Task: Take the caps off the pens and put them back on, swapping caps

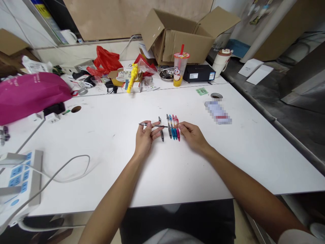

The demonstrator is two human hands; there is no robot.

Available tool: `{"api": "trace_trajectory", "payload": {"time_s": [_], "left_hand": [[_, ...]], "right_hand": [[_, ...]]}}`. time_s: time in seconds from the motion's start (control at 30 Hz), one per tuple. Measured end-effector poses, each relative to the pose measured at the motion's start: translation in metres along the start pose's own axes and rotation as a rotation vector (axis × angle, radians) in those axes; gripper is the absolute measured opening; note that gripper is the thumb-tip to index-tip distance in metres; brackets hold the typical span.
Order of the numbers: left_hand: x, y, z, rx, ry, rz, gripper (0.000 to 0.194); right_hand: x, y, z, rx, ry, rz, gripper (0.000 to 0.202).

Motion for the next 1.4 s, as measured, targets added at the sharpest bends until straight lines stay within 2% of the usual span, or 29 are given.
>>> {"api": "trace_trajectory", "payload": {"time_s": [0.1,0.27,0.5,0.67,0.87,1.0,1.13,1.27,1.4], "left_hand": [[0.003,0.002,0.001,-0.001,0.013,-0.007,0.032],[0.001,0.0,0.0,0.015,-0.001,-0.003,0.035],[-0.001,-0.002,-0.001,0.03,-0.018,0.03,0.032],[-0.001,-0.005,-0.001,0.034,-0.031,0.044,0.037],[-0.005,-0.01,-0.004,0.053,-0.063,0.088,0.042],[-0.007,-0.01,-0.005,0.061,-0.082,0.097,0.041],[-0.009,-0.011,-0.005,0.07,-0.126,0.123,0.04],[-0.006,-0.012,-0.005,0.047,-0.08,0.109,0.043],[-0.004,-0.012,-0.004,0.047,-0.043,0.102,0.043]], "right_hand": [[0.002,0.004,0.0,-0.037,-0.015,-0.048,0.034],[0.0,0.009,0.0,-0.071,-0.052,-0.079,0.036],[0.0,0.006,0.0,-0.056,-0.071,-0.088,0.035],[-0.002,0.004,-0.001,-0.047,-0.077,-0.06,0.031],[-0.007,-0.002,-0.002,0.028,-0.139,-0.07,0.035],[-0.007,0.002,-0.001,-0.018,-0.086,0.014,0.031],[-0.012,0.004,-0.003,-0.067,-0.128,-0.008,0.031],[-0.013,0.003,-0.004,-0.012,-0.099,0.003,0.028],[-0.015,0.004,-0.004,-0.04,-0.142,-0.008,0.026]]}}
Point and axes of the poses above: each hand's wrist, its own z-axis towards the middle knuckle, its own x-axis out of the back of the hand, y = z × x, the point moved 3 cm from there along z, towards the middle knuckle, and after that the axes turned 10 degrees about -y, right-handed, at the moved point
